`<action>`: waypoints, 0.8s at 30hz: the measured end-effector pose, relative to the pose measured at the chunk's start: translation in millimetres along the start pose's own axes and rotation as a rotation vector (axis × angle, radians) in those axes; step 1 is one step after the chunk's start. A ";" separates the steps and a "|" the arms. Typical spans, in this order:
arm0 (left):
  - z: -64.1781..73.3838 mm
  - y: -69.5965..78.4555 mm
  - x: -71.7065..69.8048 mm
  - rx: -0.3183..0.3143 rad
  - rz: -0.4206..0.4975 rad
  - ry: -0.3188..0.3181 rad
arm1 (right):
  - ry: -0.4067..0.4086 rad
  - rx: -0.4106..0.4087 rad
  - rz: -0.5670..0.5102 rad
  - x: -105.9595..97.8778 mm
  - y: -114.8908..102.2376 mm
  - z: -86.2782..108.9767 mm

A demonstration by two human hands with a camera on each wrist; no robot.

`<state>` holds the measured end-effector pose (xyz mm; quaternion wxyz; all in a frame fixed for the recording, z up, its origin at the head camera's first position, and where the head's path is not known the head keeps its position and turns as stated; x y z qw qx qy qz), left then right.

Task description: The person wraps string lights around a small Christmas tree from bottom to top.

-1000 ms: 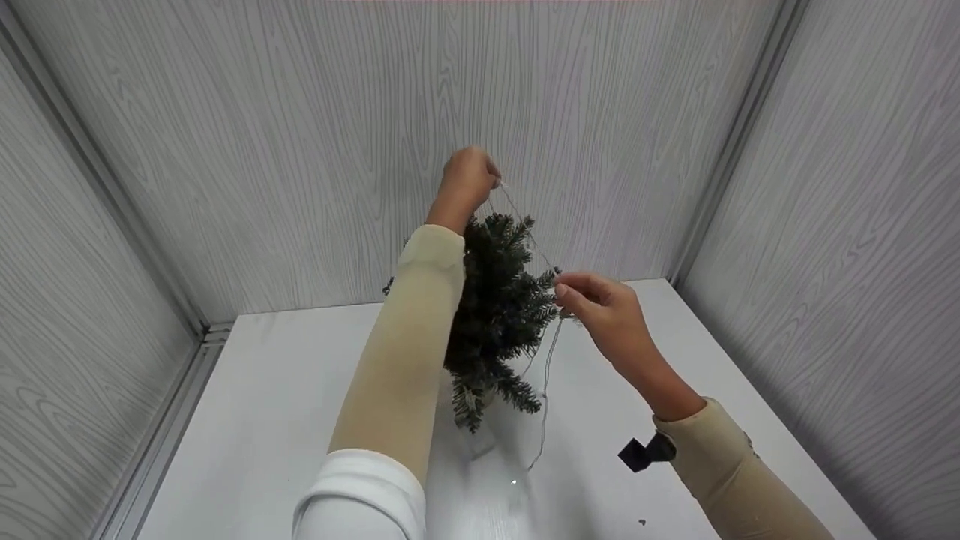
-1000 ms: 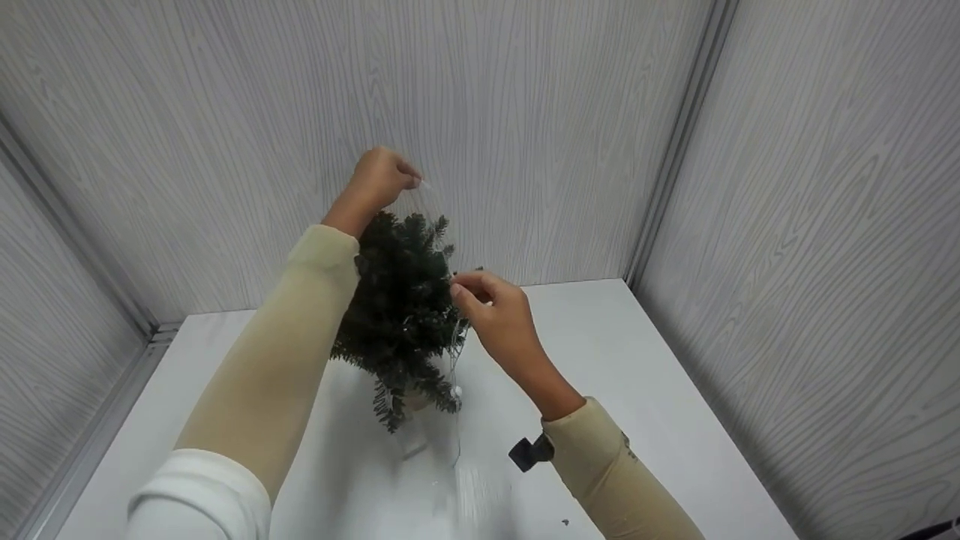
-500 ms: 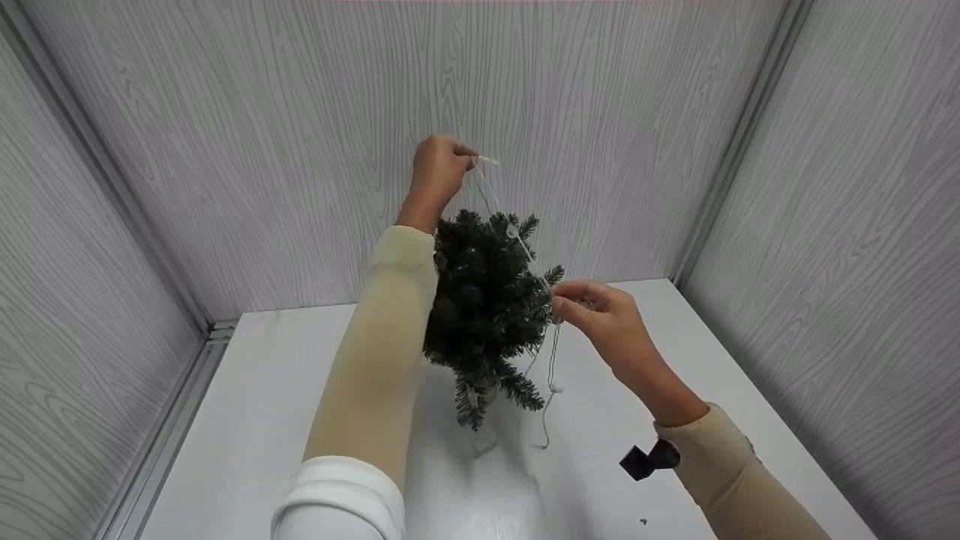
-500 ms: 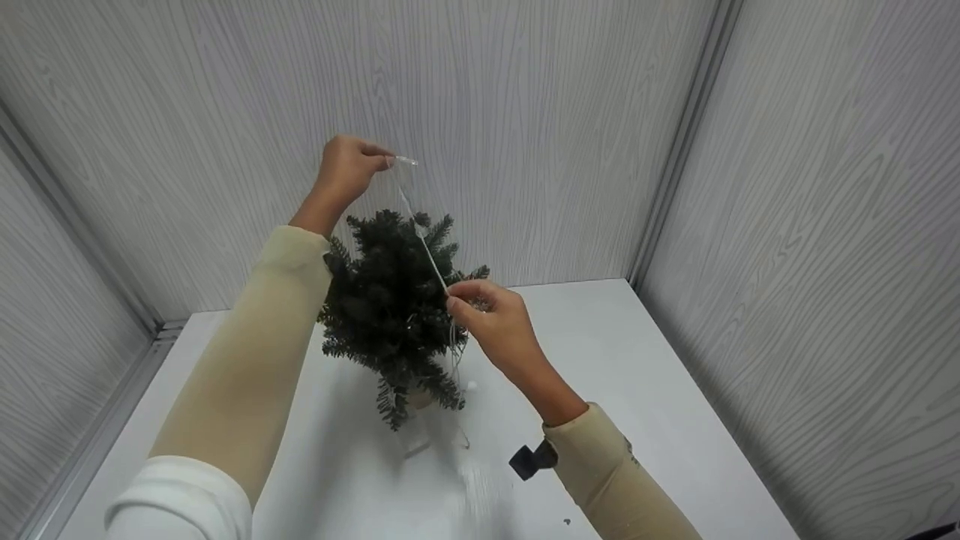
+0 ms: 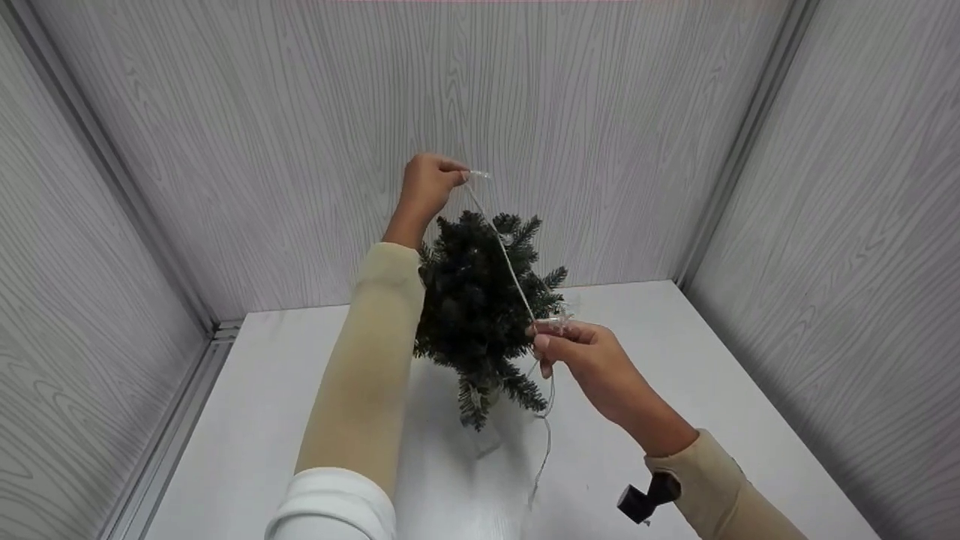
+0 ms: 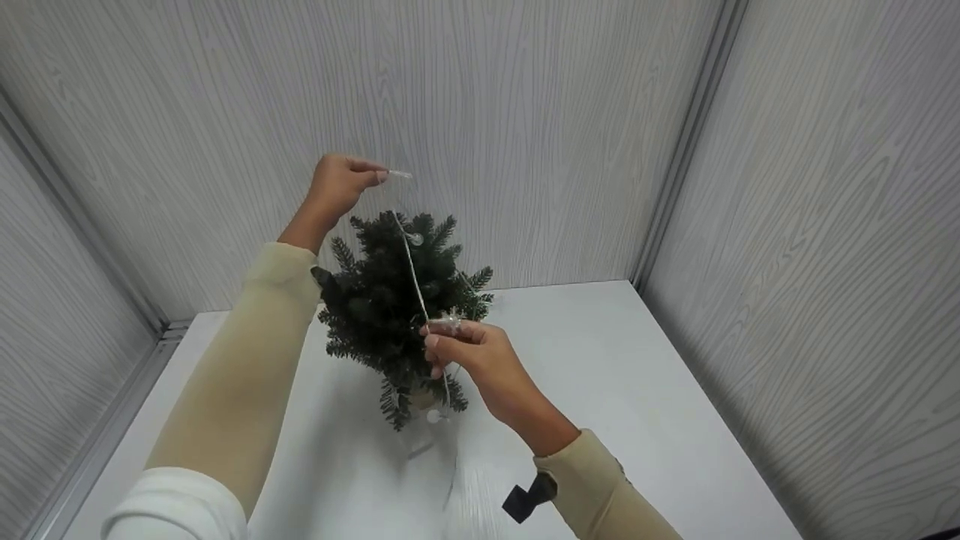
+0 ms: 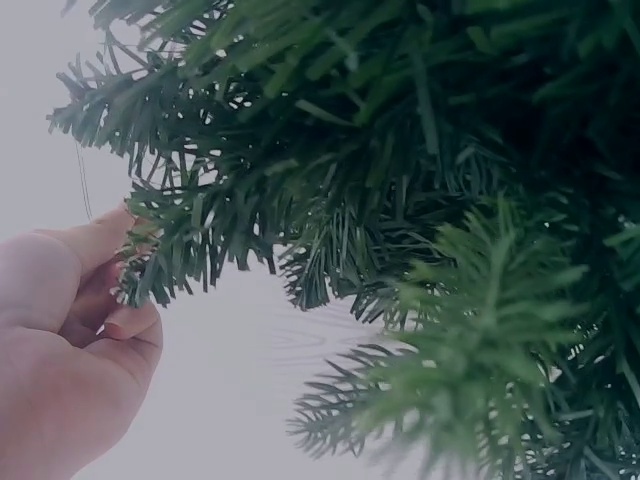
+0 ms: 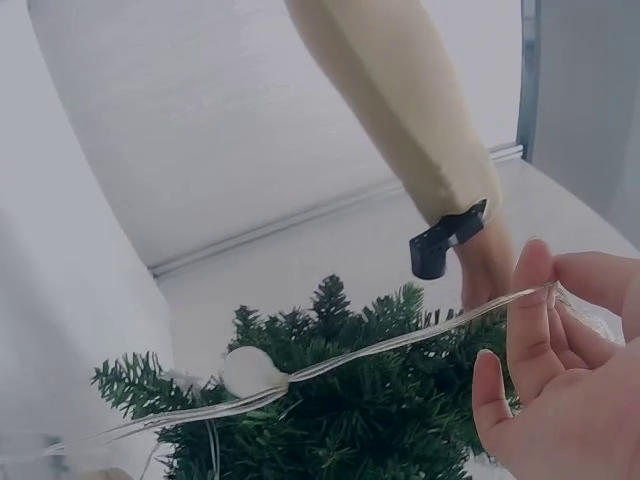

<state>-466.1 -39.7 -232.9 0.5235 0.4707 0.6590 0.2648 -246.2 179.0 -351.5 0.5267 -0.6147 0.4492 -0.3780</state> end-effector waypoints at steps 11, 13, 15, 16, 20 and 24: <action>3.0 -7.3 -8.4 -0.025 0.029 0.058 | 0.045 -0.211 0.075 -1.9 -38.8 18.3; 3.9 -10.6 -10.3 -0.029 0.030 0.063 | 0.057 -0.238 0.089 -2.1 -45.6 18.8; 4.4 -14.5 -12.2 -0.032 0.044 0.070 | 0.071 -0.252 0.100 -1.6 -50.9 18.7; 4.6 -16.6 -13.3 -0.032 0.048 0.077 | 0.076 -0.260 0.107 -0.7 -53.3 18.4; 5.1 -26.0 -16.8 -0.050 0.085 0.098 | 0.075 -0.278 0.129 7.3 -59.4 17.0; 4.6 -32.9 -17.0 -0.064 0.137 0.096 | 0.029 -0.307 0.142 19.8 -61.1 17.0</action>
Point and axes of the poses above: each hand's wrist, its own z-axis away from the middle knuckle, its own x-axis out of the palm, y = z × x, the point moved 3 cm from there along -z, towards the middle knuckle, and after that the axes turned 2 degrees about z, right-handed, at the moved point
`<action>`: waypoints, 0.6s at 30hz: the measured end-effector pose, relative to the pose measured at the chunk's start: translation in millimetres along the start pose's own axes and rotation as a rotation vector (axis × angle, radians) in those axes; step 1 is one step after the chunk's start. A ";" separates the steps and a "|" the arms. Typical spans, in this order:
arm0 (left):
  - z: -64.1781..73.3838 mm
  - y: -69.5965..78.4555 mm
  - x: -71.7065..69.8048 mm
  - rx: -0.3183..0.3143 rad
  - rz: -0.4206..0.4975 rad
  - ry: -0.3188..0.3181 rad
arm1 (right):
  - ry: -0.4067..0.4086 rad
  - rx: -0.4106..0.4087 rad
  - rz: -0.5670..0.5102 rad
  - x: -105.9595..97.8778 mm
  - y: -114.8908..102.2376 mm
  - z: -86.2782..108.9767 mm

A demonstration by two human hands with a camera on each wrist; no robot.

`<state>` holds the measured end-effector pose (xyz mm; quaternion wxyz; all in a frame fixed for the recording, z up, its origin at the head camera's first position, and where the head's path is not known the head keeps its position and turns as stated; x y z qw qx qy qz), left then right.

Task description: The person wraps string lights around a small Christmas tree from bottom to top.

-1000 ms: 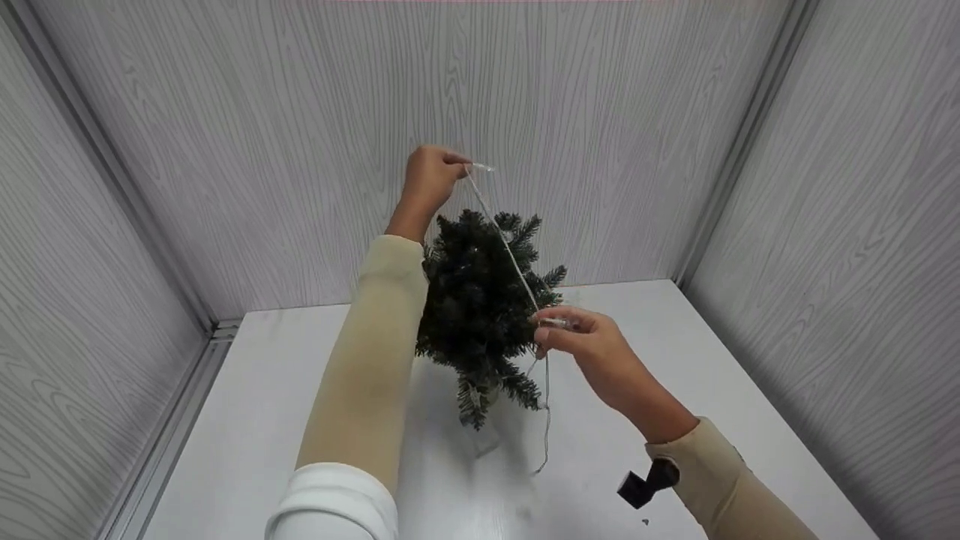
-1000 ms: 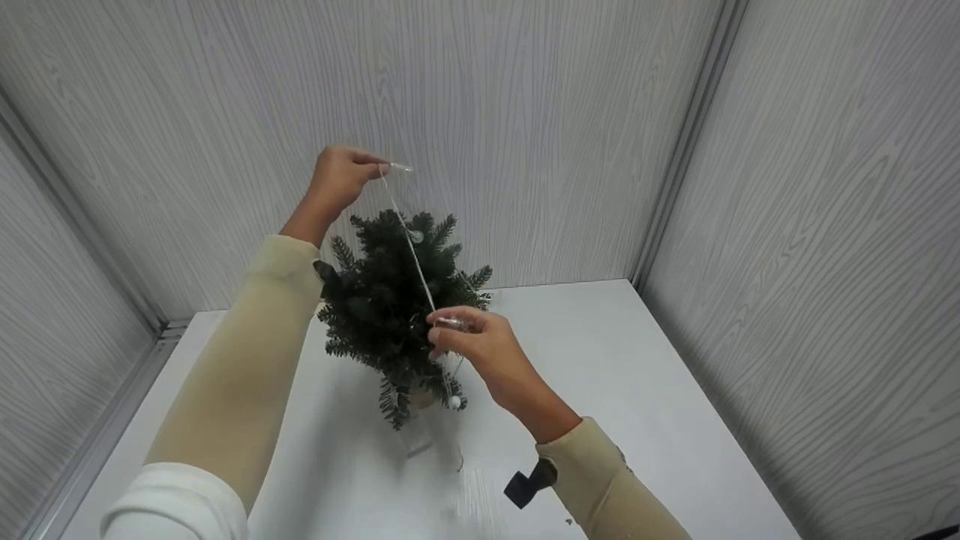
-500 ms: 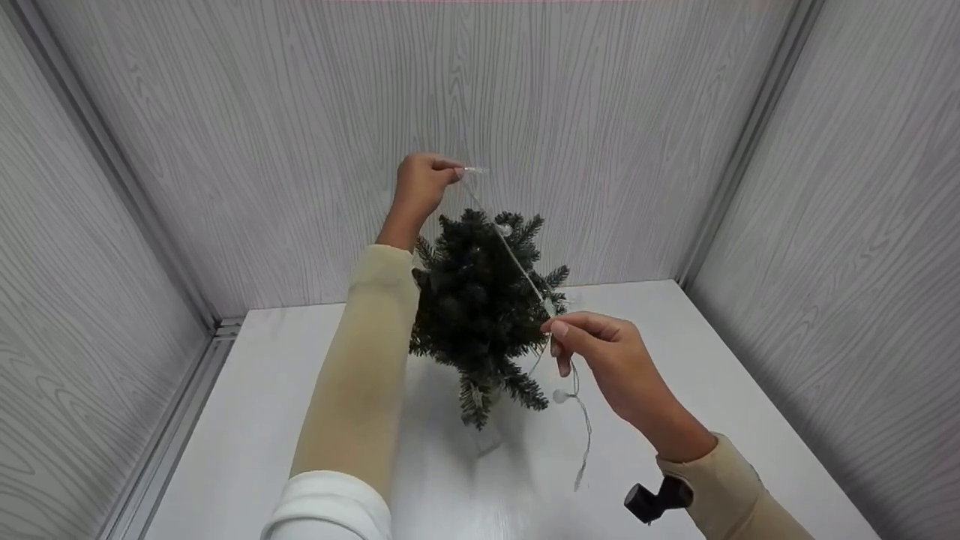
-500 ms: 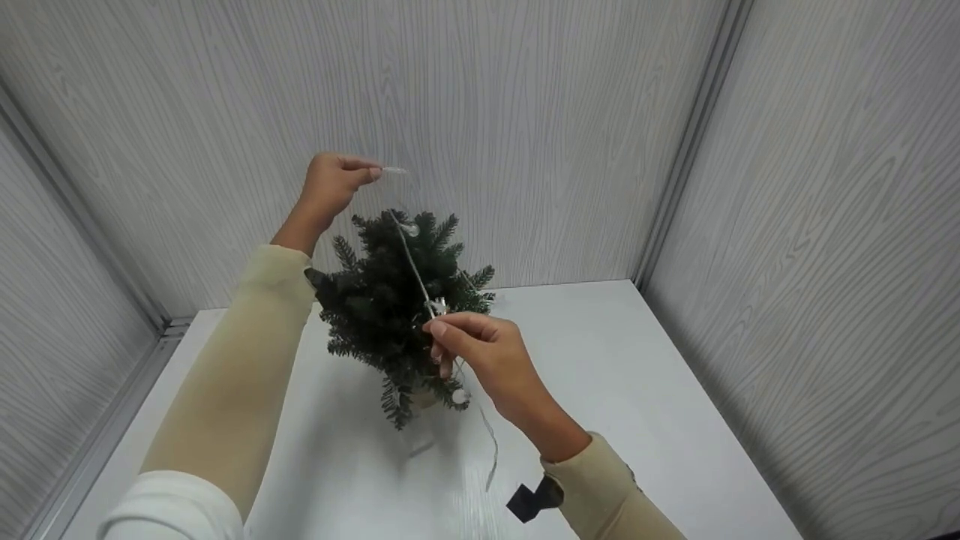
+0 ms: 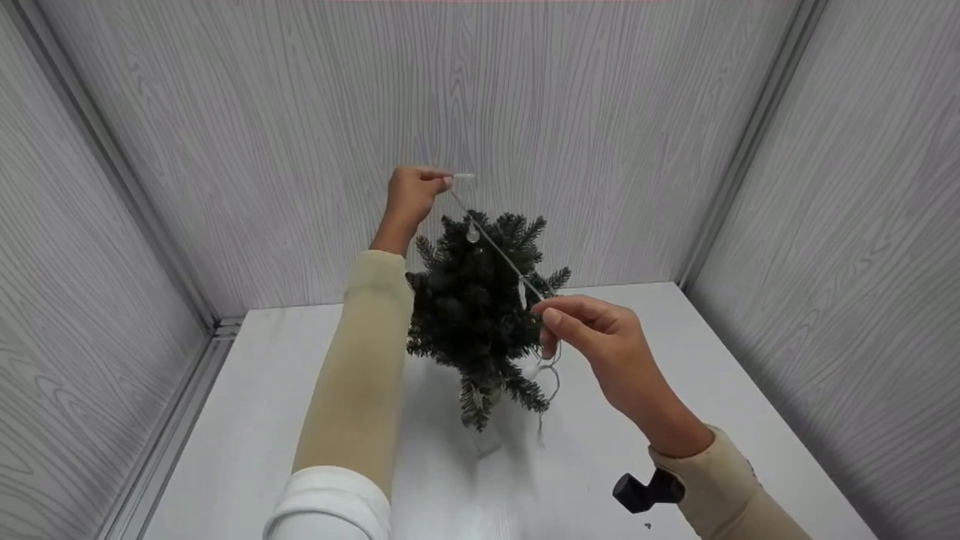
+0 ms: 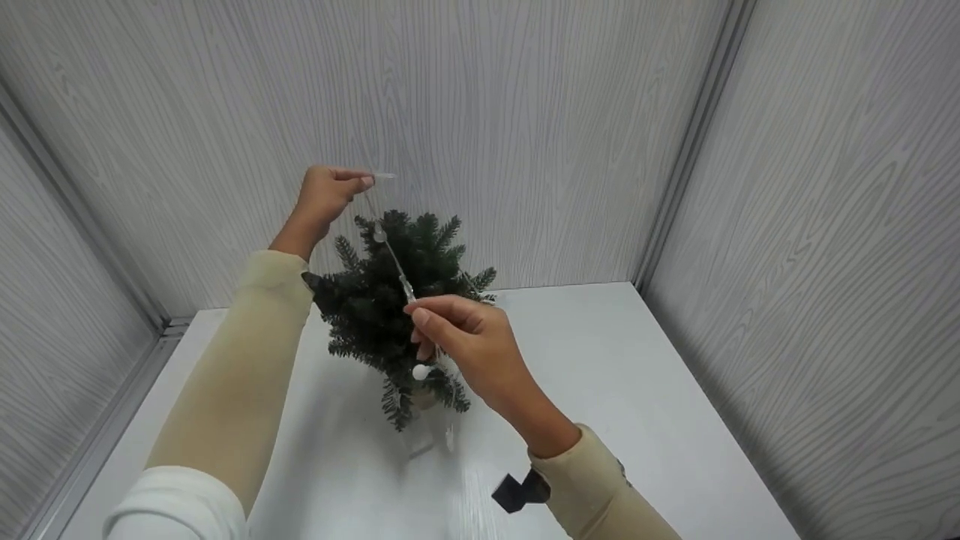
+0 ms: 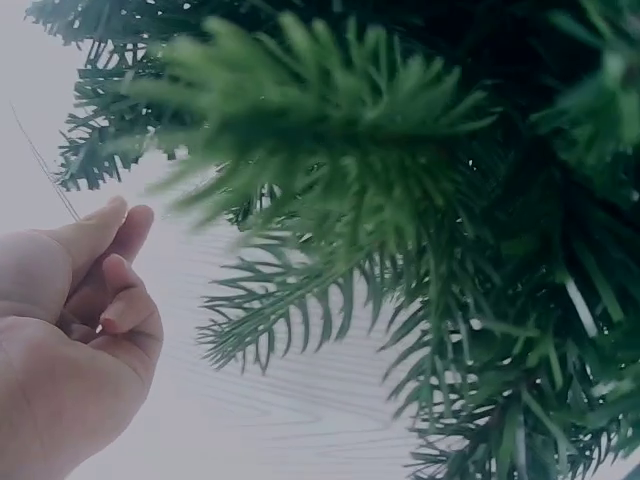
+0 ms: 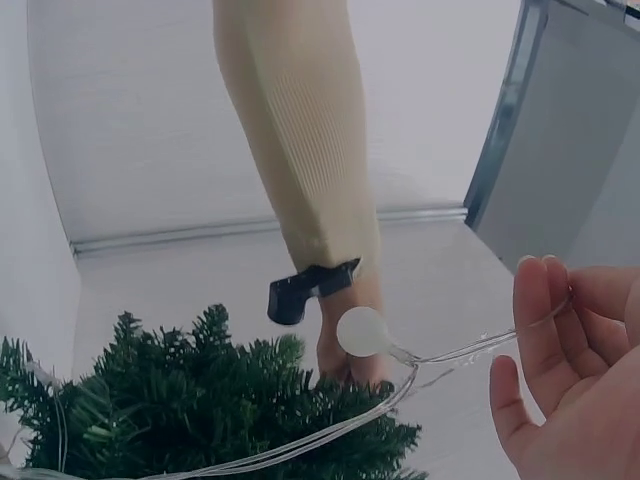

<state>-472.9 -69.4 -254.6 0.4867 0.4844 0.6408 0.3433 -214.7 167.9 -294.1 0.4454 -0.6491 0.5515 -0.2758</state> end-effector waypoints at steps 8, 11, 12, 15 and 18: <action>1.8 -16.5 -5.0 -0.047 0.012 0.006 | -0.094 -0.041 0.070 22.0 -4.6 7.3; 3.4 -22.6 -9.3 -0.058 0.016 0.009 | -0.083 -0.106 0.097 27.1 -8.9 6.8; 3.7 -24.5 -10.4 -0.061 0.022 0.009 | -0.076 -0.132 0.103 28.5 -10.6 5.7; 5.0 -30.4 -13.4 -0.081 0.031 0.008 | -0.069 -0.209 0.121 33.8 -14.8 1.0; 7.7 -36.7 -14.2 -0.103 0.029 -0.016 | -0.083 -0.241 0.118 38.6 -15.3 -4.1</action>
Point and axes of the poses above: each hand's wrist, its own z-axis away from the middle knuckle, its own x-axis out of the palm, y = z × x, the point moved 3 cm from there along -z, towards the middle knuckle, and after that the axes turned 2 degrees about z, right-handed, at the moved point
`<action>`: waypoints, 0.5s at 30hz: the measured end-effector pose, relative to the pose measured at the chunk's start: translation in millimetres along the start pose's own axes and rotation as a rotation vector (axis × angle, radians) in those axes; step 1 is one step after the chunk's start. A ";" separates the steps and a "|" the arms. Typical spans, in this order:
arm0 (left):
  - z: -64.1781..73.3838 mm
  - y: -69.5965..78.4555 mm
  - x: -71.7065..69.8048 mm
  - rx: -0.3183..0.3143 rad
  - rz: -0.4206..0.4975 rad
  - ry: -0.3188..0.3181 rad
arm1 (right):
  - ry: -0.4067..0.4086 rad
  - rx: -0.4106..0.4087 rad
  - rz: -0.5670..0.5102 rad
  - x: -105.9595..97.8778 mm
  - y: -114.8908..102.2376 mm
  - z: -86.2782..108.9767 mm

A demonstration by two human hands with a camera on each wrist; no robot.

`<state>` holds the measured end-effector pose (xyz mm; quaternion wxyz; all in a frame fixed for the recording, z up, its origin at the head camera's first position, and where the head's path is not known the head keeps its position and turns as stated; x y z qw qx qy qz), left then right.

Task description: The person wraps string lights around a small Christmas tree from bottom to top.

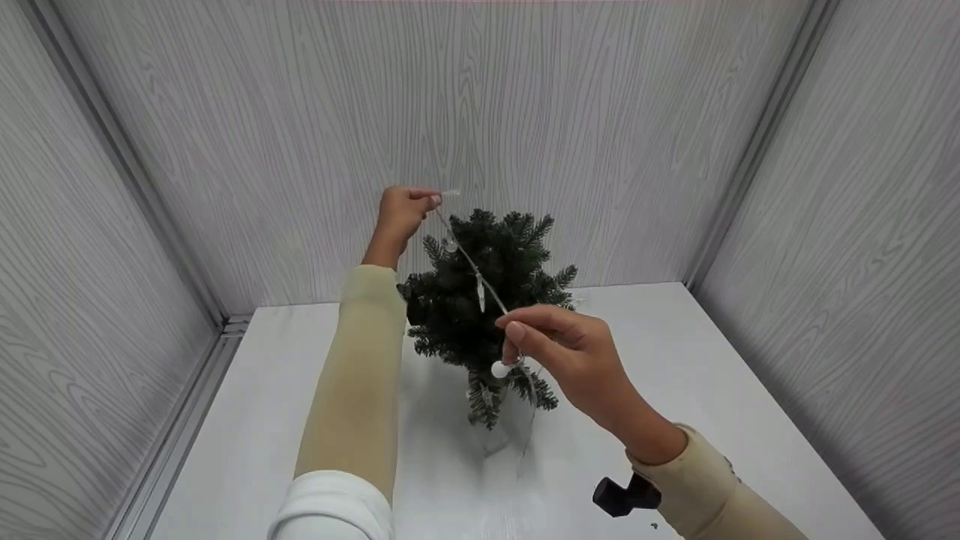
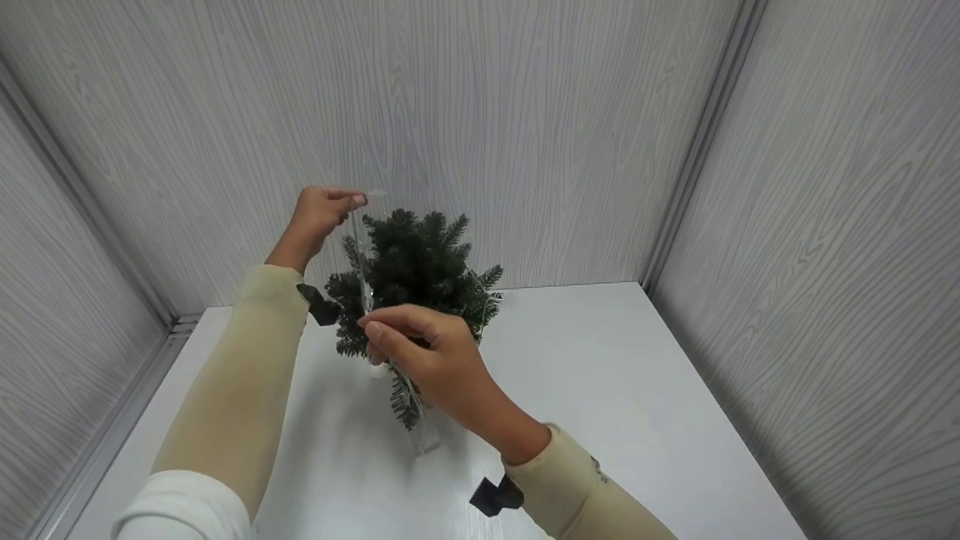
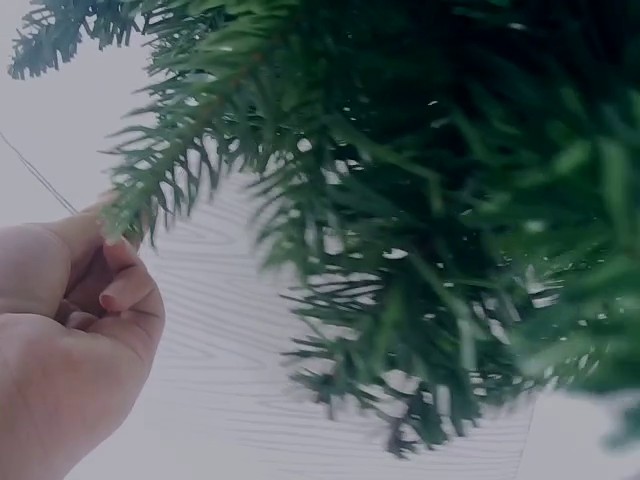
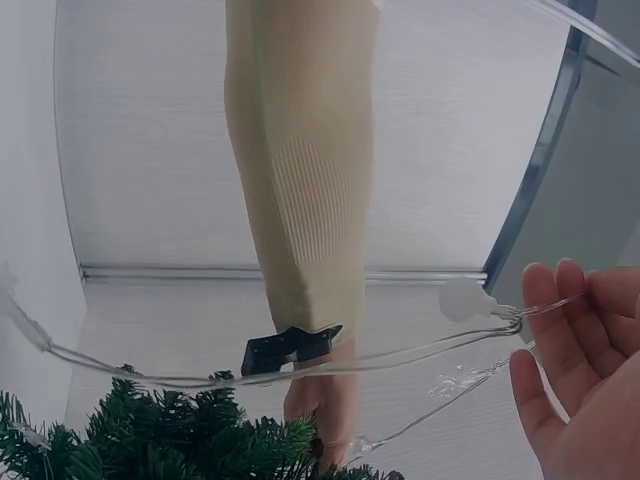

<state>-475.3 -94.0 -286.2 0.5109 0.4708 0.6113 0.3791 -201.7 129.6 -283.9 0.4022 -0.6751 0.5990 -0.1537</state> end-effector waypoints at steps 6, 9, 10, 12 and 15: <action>4.9 -13.7 4.8 -0.024 0.006 -0.094 | 0.001 0.094 -0.007 -4.4 13.6 -7.3; 8.1 -21.4 1.8 -0.035 -0.010 -0.141 | 0.009 0.122 -0.015 -9.1 20.6 -9.7; 8.8 -23.9 0.0 -0.035 -0.015 -0.154 | 0.014 0.126 -0.016 -10.2 22.1 -10.0; 10.9 -28.4 -4.3 -0.029 -0.024 -0.172 | 0.017 0.129 -0.035 -11.3 25.0 -9.9; 16.2 -34.7 -11.0 -0.012 -0.037 -0.174 | 0.014 0.130 -0.036 -11.6 28.9 -9.5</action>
Point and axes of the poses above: each hand's wrist, its own z-axis away from the middle knuckle, its own x-axis out of the palm, y = z × x, the point moved 3 cm from there along -z, towards the middle knuckle, and after that the axes turned 2 degrees about z, right-handed, at the moved point
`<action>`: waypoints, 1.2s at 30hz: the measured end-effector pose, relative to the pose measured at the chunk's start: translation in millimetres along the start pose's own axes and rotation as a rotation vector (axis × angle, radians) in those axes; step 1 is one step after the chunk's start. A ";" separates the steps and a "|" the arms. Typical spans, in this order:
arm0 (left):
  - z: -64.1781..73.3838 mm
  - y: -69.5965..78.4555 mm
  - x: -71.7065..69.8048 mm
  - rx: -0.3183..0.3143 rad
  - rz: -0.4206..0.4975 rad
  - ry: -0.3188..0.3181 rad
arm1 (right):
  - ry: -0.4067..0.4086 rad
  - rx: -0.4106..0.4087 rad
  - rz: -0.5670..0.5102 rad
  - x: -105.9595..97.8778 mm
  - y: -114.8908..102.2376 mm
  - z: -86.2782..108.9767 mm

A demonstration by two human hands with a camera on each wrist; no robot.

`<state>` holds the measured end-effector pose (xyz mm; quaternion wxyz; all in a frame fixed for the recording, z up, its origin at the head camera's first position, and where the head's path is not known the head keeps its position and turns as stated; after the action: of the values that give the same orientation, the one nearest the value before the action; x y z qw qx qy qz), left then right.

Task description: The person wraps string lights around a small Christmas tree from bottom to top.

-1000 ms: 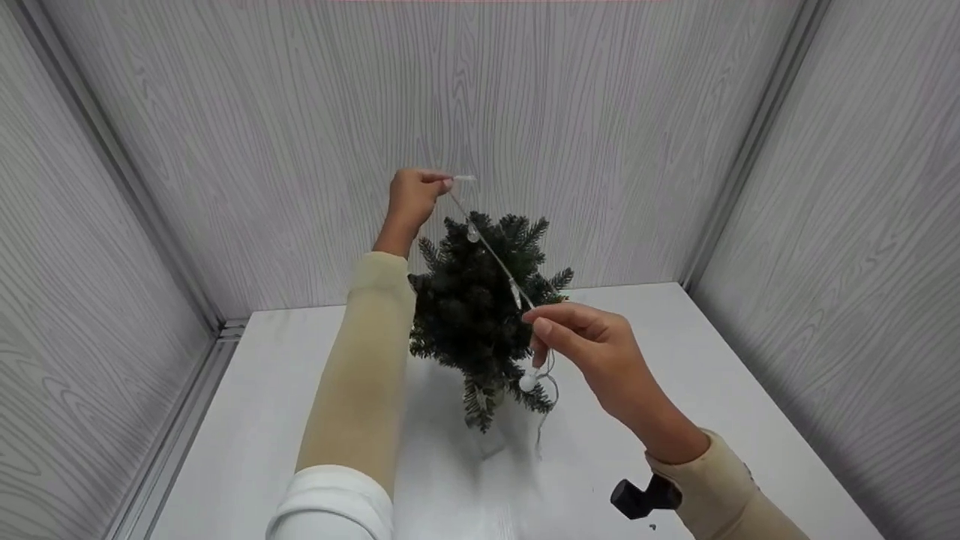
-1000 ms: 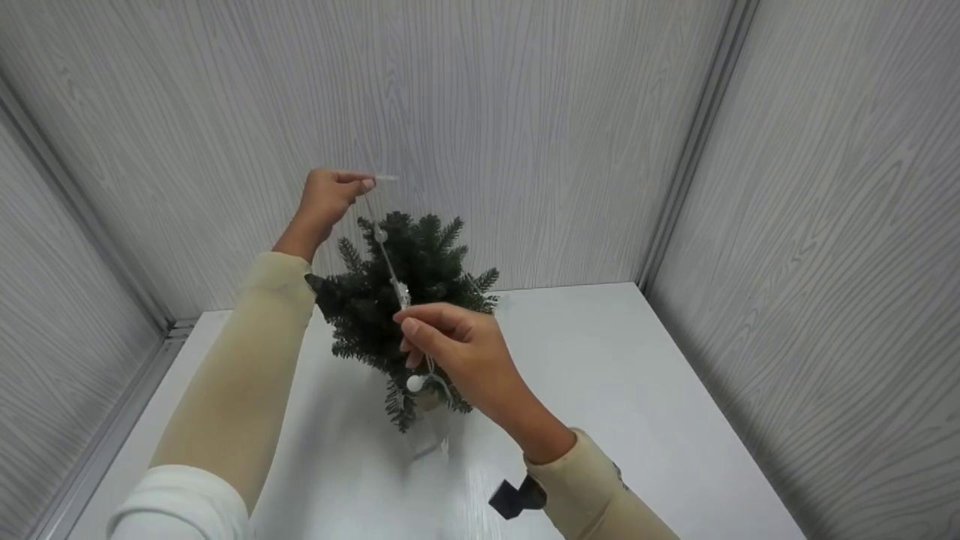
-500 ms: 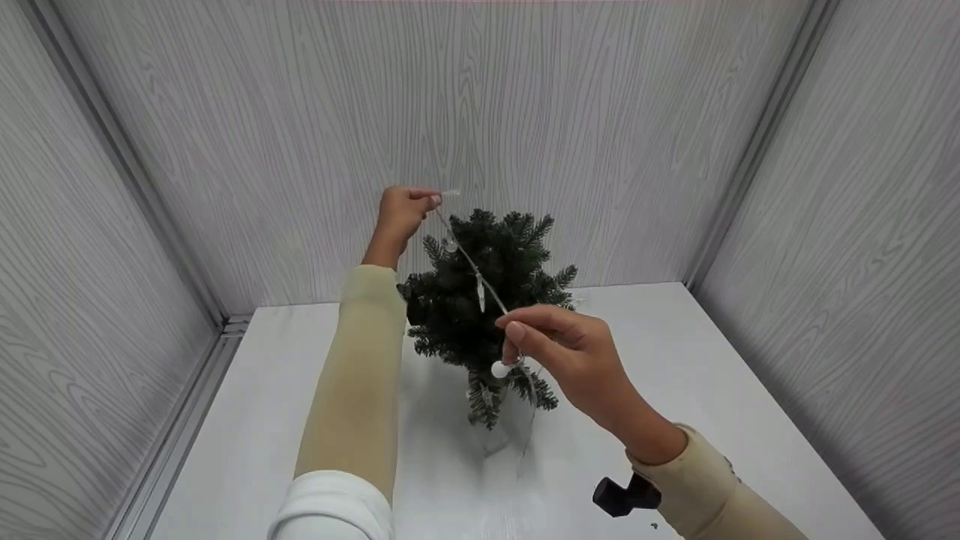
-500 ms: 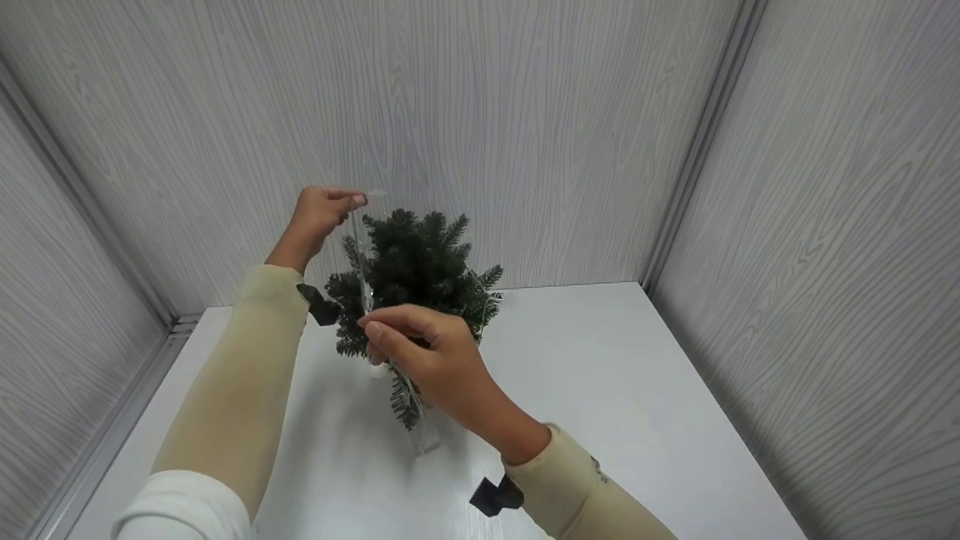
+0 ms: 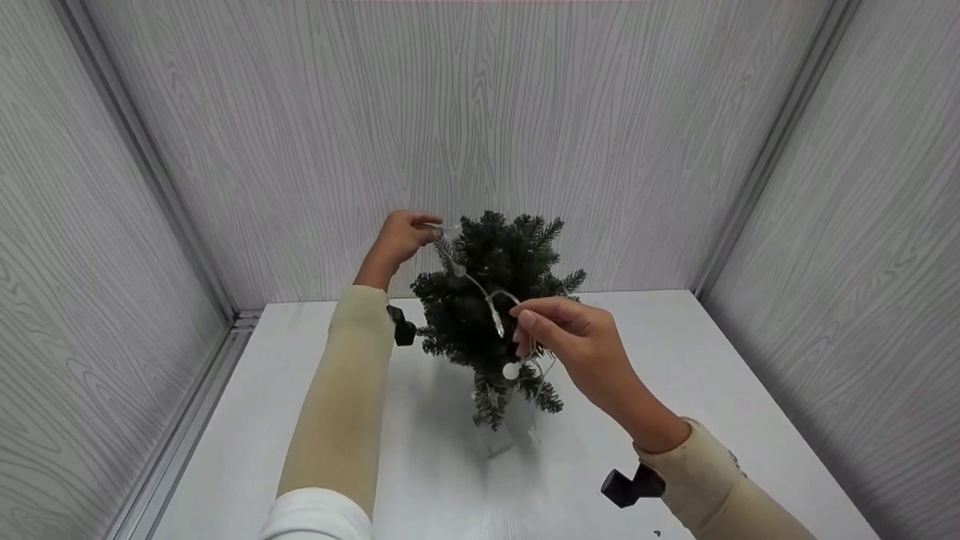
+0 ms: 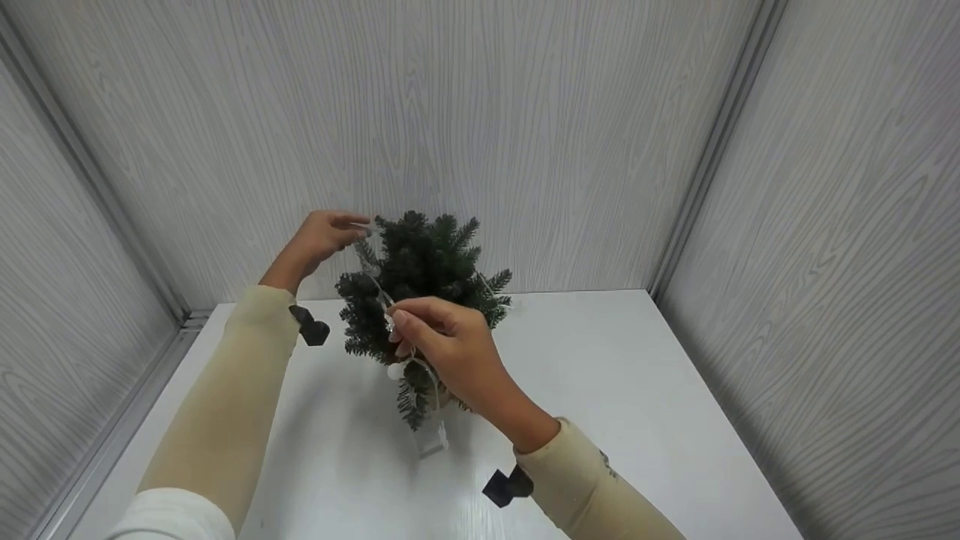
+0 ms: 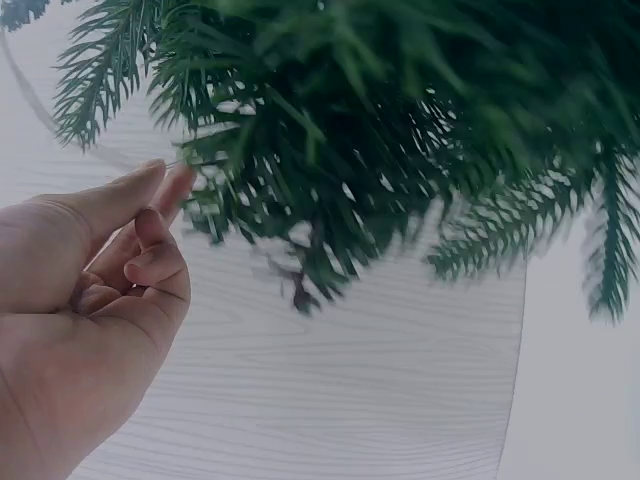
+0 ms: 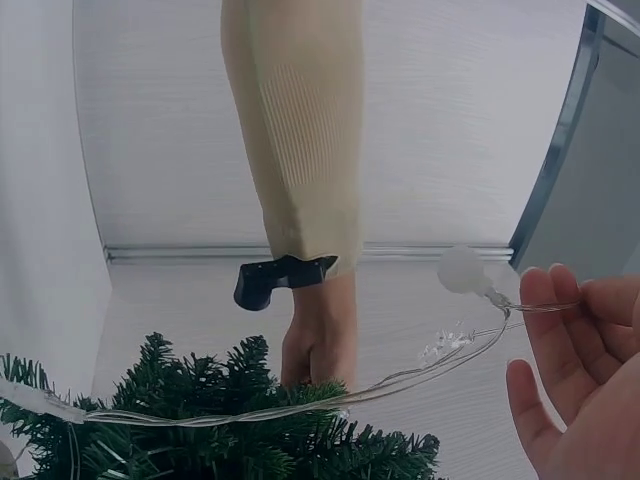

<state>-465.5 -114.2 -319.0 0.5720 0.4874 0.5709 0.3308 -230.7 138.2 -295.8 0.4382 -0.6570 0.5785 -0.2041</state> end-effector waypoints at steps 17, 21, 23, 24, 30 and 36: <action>106.1 12.2 37.1 0.422 -0.008 0.192 | -0.011 -0.014 0.014 -1.4 9.0 5.3; 114.9 8.7 62.5 0.491 -0.077 0.205 | -0.023 -0.018 0.008 0.3 11.7 6.3; 113.5 9.0 71.2 0.528 -0.098 0.218 | -0.019 -0.026 0.013 0.4 11.8 6.5; 111.9 9.3 74.0 0.543 -0.104 0.228 | -0.018 -0.032 0.018 0.7 11.7 6.4; 102.3 12.3 75.4 0.601 -0.117 0.323 | -0.035 -0.032 0.039 3.9 14.0 6.6; 86.3 16.8 62.9 0.659 -0.185 0.451 | -0.036 0.017 0.128 9.1 23.7 7.4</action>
<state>-370.2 -65.8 -335.1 0.2729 0.5063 0.7988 0.1762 -236.6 133.4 -321.2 0.4665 -0.6183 0.6096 -0.1687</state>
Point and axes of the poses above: each hand's wrist, its own z-axis away from the middle knuckle, its own x-axis out of the palm, y = z × x, the point moved 3 cm from there along -z, towards the middle knuckle, and after that the axes turned 2 degrees about z, right-handed, at the moved point
